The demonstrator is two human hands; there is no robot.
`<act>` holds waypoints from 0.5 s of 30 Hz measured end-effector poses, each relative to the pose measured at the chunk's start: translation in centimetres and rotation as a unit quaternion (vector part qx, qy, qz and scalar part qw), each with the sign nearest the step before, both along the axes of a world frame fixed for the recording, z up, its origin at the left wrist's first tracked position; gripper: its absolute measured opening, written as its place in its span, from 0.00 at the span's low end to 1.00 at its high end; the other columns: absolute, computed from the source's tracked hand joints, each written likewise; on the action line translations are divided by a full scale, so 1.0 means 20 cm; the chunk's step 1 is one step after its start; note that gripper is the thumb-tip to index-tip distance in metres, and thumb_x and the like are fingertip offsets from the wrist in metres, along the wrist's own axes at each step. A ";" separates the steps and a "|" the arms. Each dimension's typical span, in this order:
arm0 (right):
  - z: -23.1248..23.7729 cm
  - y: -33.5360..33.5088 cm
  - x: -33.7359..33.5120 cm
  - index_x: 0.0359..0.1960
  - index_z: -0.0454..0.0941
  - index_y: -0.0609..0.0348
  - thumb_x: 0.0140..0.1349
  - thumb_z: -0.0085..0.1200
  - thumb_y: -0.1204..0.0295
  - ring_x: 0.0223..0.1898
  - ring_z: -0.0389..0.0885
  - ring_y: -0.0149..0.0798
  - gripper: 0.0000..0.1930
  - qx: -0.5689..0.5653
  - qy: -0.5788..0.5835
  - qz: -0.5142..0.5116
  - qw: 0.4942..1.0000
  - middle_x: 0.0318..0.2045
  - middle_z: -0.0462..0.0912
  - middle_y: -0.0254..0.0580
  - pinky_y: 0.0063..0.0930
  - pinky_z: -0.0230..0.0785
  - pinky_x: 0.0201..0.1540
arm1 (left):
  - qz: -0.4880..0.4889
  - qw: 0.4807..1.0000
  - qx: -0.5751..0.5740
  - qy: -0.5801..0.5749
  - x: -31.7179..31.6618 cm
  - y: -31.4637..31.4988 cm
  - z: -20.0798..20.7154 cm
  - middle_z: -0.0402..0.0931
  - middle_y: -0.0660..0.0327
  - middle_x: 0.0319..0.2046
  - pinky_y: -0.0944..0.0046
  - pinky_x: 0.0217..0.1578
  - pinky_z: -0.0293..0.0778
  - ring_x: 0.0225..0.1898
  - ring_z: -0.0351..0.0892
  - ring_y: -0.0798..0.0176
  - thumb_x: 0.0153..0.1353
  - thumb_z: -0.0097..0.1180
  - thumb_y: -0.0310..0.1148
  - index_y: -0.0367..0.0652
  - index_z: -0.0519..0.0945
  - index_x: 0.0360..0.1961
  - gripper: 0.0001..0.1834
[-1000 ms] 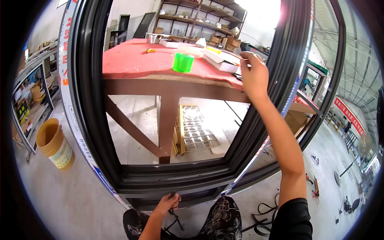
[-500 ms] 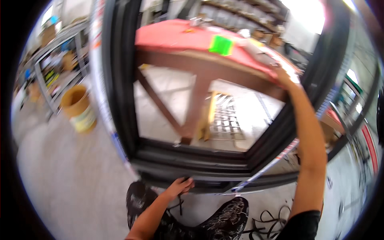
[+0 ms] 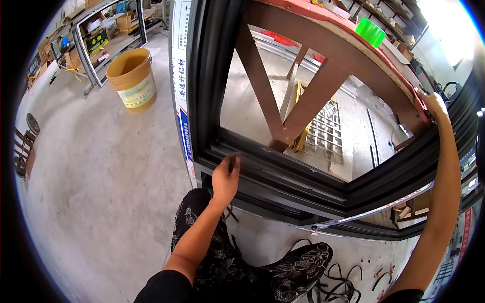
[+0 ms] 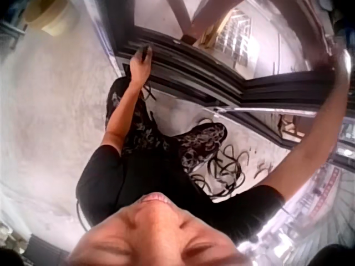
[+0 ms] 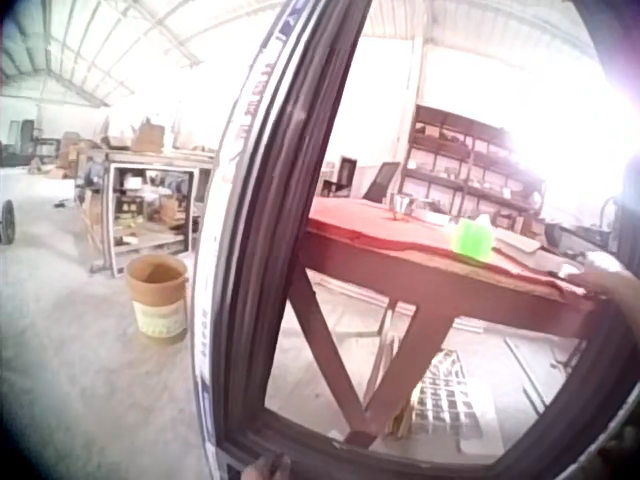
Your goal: The person inserts a long black rubber seal into the channel of a grey metal window frame by hand, pressing it firmly into the groove and turning the frame to work along each side.
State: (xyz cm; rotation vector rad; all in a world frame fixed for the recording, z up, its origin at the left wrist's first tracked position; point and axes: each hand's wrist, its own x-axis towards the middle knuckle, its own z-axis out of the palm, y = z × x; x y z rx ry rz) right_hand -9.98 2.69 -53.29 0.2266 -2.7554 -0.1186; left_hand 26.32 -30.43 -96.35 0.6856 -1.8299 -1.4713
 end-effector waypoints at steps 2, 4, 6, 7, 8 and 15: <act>0.00 0.07 -0.07 0.31 0.80 0.76 0.56 0.55 0.48 0.26 0.82 0.49 0.31 0.039 0.025 0.016 0.999 0.22 0.81 0.60 0.41 0.71 0.35 | 0.053 0.990 -0.128 -0.033 0.02 0.00 0.06 0.82 0.52 0.34 0.60 0.39 0.76 0.35 0.82 0.49 0.60 0.55 0.25 0.39 0.78 0.50 0.16; 0.01 0.05 -0.05 0.32 0.81 0.74 0.55 0.56 0.53 0.26 0.82 0.48 0.27 0.015 -0.017 0.018 1.000 0.23 0.81 0.59 0.39 0.71 0.34 | 0.071 0.984 -0.158 -0.032 0.05 -0.06 0.08 0.80 0.51 0.40 0.55 0.39 0.76 0.39 0.79 0.43 0.54 0.53 0.20 0.42 0.78 0.51 0.21; -0.03 -0.02 0.05 0.29 0.81 0.72 0.52 0.56 0.61 0.27 0.82 0.47 0.19 -0.005 -0.014 0.036 0.999 0.22 0.81 0.57 0.38 0.71 0.34 | 0.094 0.974 -0.195 -0.073 0.08 -0.11 0.07 0.78 0.51 0.43 0.55 0.40 0.76 0.41 0.79 0.44 0.54 0.53 0.19 0.42 0.78 0.52 0.22; -0.02 -0.03 0.07 0.29 0.81 0.72 0.52 0.56 0.63 0.27 0.82 0.47 0.18 0.011 -0.007 0.055 0.998 0.22 0.81 0.57 0.37 0.71 0.34 | 0.105 0.966 -0.222 -0.078 0.07 -0.13 0.06 0.75 0.52 0.48 0.54 0.40 0.75 0.44 0.78 0.45 0.52 0.53 0.19 0.42 0.77 0.54 0.25; -0.02 -0.02 0.10 0.29 0.80 0.72 0.51 0.56 0.64 0.27 0.82 0.46 0.17 0.028 0.001 0.074 0.997 0.22 0.80 0.56 0.37 0.71 0.35 | 0.111 0.964 -0.229 -0.071 0.07 -0.14 0.05 0.75 0.52 0.49 0.54 0.41 0.75 0.45 0.78 0.45 0.51 0.53 0.19 0.43 0.76 0.55 0.26; -0.06 0.11 0.31 0.31 0.74 0.62 0.48 0.66 0.73 0.15 0.72 0.30 0.13 -0.074 -0.025 0.047 0.996 0.17 0.74 0.36 0.27 0.62 0.14 | 0.110 0.944 -0.297 -0.089 0.02 -0.15 -0.04 0.73 0.51 0.55 0.52 0.54 0.71 0.54 0.73 0.44 0.49 0.54 0.21 0.45 0.71 0.62 0.34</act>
